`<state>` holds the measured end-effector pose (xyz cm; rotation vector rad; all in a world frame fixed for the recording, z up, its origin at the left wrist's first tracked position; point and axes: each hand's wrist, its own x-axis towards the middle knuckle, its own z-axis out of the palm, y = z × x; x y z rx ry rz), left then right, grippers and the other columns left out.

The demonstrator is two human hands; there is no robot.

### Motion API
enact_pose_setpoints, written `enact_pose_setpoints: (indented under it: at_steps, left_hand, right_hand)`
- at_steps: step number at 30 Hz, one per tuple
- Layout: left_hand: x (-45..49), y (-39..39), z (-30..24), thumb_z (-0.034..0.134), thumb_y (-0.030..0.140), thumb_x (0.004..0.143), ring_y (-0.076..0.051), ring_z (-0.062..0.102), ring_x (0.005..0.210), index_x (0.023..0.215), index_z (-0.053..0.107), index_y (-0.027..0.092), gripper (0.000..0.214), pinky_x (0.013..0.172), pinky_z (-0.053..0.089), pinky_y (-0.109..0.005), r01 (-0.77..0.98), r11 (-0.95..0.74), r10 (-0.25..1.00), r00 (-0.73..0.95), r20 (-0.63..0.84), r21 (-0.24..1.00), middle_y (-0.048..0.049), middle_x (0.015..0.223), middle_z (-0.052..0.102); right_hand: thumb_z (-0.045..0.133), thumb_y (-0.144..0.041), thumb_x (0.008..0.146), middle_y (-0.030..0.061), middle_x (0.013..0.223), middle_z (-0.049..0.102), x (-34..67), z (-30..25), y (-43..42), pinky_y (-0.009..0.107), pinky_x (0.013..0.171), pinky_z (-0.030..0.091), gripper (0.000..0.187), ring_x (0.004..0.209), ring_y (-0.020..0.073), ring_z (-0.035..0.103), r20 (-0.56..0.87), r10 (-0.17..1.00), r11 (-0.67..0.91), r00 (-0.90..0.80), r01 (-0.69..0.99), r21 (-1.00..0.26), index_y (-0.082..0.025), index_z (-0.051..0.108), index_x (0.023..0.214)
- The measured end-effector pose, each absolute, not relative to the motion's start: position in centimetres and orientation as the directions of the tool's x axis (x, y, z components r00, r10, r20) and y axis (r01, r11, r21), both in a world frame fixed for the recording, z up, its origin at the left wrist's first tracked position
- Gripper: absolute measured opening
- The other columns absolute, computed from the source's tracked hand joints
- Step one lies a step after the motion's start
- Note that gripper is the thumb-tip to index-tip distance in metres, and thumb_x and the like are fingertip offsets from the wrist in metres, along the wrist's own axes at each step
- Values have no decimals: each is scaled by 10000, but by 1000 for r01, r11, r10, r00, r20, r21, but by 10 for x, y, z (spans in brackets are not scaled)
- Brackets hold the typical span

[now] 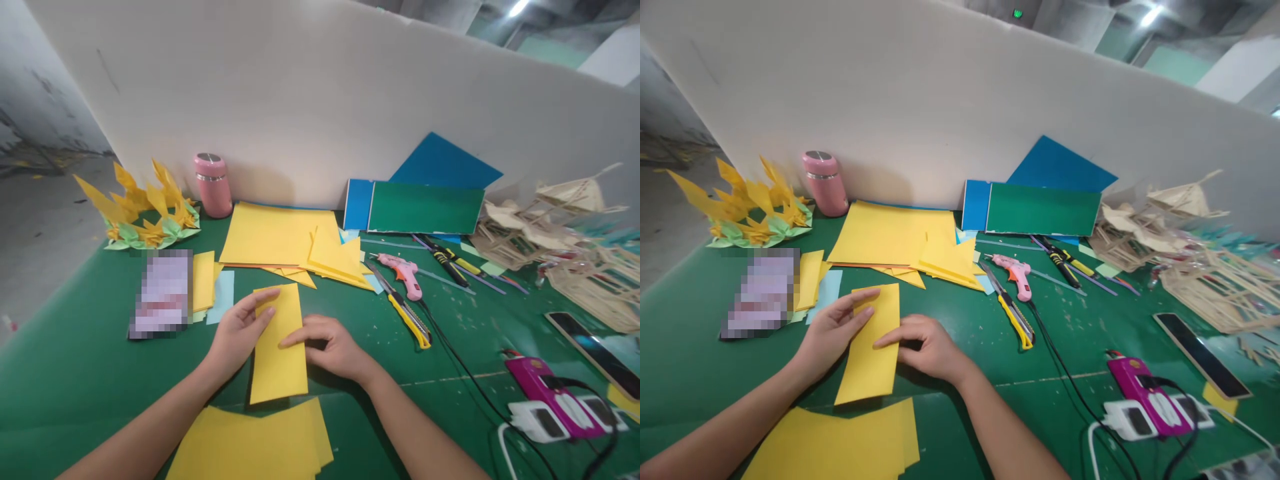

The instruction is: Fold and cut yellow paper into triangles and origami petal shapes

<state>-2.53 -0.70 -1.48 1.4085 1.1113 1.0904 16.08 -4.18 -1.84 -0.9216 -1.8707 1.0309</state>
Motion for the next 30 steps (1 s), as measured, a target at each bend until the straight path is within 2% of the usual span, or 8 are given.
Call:
enact_pose_setpoints:
  at_steps: [2,7,13,17,20,25,28,30]
  left_hand:
    - [-24,-8,-12,688,508,696,-257,614,1069,991,690,198,428,889,511,-347,97,-97,981,179,79,990,-92,1158,678]
    - [-26,-12,-4,601,593,748,-268,639,1016,898,734,193,447,884,508,-357,122,-113,977,193,88,986,-97,1080,713]
    - [-33,-13,-2,634,665,672,-287,676,908,757,748,190,495,814,541,-370,94,-105,973,217,83,990,-110,941,745]
    - [-29,-15,-1,707,541,646,-247,693,777,658,720,203,339,689,571,-321,90,-77,974,219,55,993,-82,835,750]
    - [-25,-16,-1,737,432,618,-207,682,689,622,687,208,230,608,570,-275,108,-70,977,208,47,992,-46,754,738]
    - [-23,-17,-5,722,374,627,-192,677,677,640,690,211,166,627,575,-269,136,-78,981,189,52,988,-32,720,727]
    - [-23,-18,-6,721,382,637,-191,674,670,645,686,208,178,633,578,-275,128,-66,981,189,41,990,-35,721,721]
    - [-23,-19,-7,727,402,645,-191,673,679,650,676,203,205,638,577,-274,113,-57,985,168,37,992,-40,739,718]
  right_hand:
    - [640,-346,829,29,760,667,161,-19,-41,265,695,455,165,740,159,600,281,882,366,-378,174,-914,-218,743,818]
    - [629,-521,800,23,686,629,159,-21,-38,262,617,432,394,654,151,564,213,958,238,-193,119,-964,-185,635,594]
    - [633,-545,770,28,672,620,157,-20,-39,255,583,417,430,631,146,535,153,982,165,-109,108,-980,-186,559,546]
    - [635,-517,768,10,605,571,158,-19,-41,253,549,381,432,580,133,492,111,989,127,-98,168,-978,-189,512,515]
    - [634,-491,768,5,590,556,160,-21,-42,254,545,371,407,573,131,479,98,991,114,-89,201,-973,-188,517,522]
    - [650,-488,752,-13,580,516,161,-24,-45,240,525,367,363,561,120,458,35,999,42,-41,164,-986,-184,544,584]
    - [705,-508,701,-46,603,514,158,-24,-45,217,516,376,349,538,99,457,-29,999,-30,-14,-32,-999,-202,537,715]
    - [763,-515,633,-50,681,567,157,-23,-45,214,548,416,437,565,98,504,-71,997,-77,-38,-196,-978,-226,533,866]
